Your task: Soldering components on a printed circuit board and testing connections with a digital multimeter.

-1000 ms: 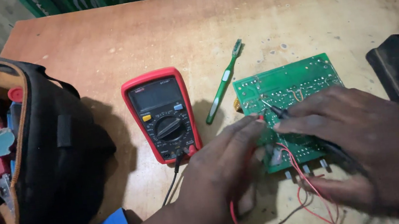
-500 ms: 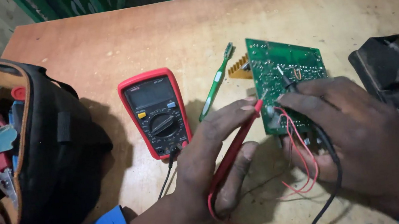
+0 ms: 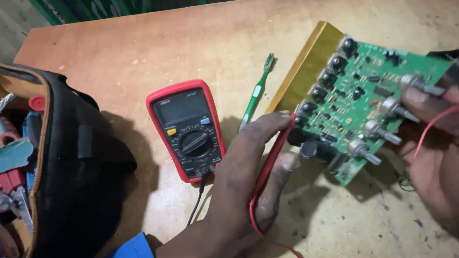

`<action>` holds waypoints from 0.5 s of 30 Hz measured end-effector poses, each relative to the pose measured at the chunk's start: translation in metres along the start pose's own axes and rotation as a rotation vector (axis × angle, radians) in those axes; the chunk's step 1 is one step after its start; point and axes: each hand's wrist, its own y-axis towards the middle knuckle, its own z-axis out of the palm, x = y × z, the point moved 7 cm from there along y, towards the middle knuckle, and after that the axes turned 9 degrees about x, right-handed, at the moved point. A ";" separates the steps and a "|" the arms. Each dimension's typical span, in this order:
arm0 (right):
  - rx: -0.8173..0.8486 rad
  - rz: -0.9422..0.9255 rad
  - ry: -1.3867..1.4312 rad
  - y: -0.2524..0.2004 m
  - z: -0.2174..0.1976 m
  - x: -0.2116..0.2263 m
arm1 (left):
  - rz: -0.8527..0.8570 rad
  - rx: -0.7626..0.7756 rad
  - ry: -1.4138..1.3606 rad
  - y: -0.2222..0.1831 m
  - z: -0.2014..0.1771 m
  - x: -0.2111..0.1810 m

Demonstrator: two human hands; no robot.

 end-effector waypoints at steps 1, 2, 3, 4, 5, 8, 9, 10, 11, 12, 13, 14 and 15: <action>0.003 0.000 0.000 0.000 0.000 0.000 | -0.001 -0.003 0.002 0.001 0.000 0.001; -0.020 0.083 0.068 0.000 -0.001 -0.006 | 0.009 0.001 -0.018 0.001 0.000 0.001; -0.044 0.166 0.135 -0.001 -0.001 -0.012 | 0.019 0.006 -0.039 0.002 0.000 0.001; -0.042 0.167 0.135 -0.002 0.010 -0.004 | 0.018 0.004 -0.039 0.002 0.000 0.002; -0.040 0.204 -0.032 -0.003 0.020 0.003 | 0.039 -0.002 -0.034 0.002 0.000 0.001; -0.057 0.365 -0.327 -0.013 0.053 0.026 | 0.011 -0.003 -0.026 0.000 -0.001 0.005; -0.080 0.490 -0.457 -0.020 0.061 0.031 | -0.038 0.006 -0.028 -0.002 -0.001 0.009; -0.078 0.490 -0.461 -0.016 0.047 0.021 | -0.039 0.002 -0.029 -0.002 -0.001 0.009; 0.077 0.378 -0.622 -0.007 0.043 0.018 | -0.051 0.003 -0.013 -0.002 -0.001 0.011; 0.238 0.263 -0.776 -0.001 0.041 0.013 | -0.063 0.005 0.004 -0.002 -0.001 0.012; 0.244 0.262 -0.780 0.000 0.038 0.009 | -0.067 -0.002 0.004 -0.003 -0.001 0.013; 0.221 0.249 -0.867 0.000 0.032 0.008 | -0.042 -0.001 0.006 -0.003 -0.001 0.012; 0.196 0.234 -0.952 0.001 0.027 0.006 | -0.017 0.002 0.009 -0.004 0.000 0.012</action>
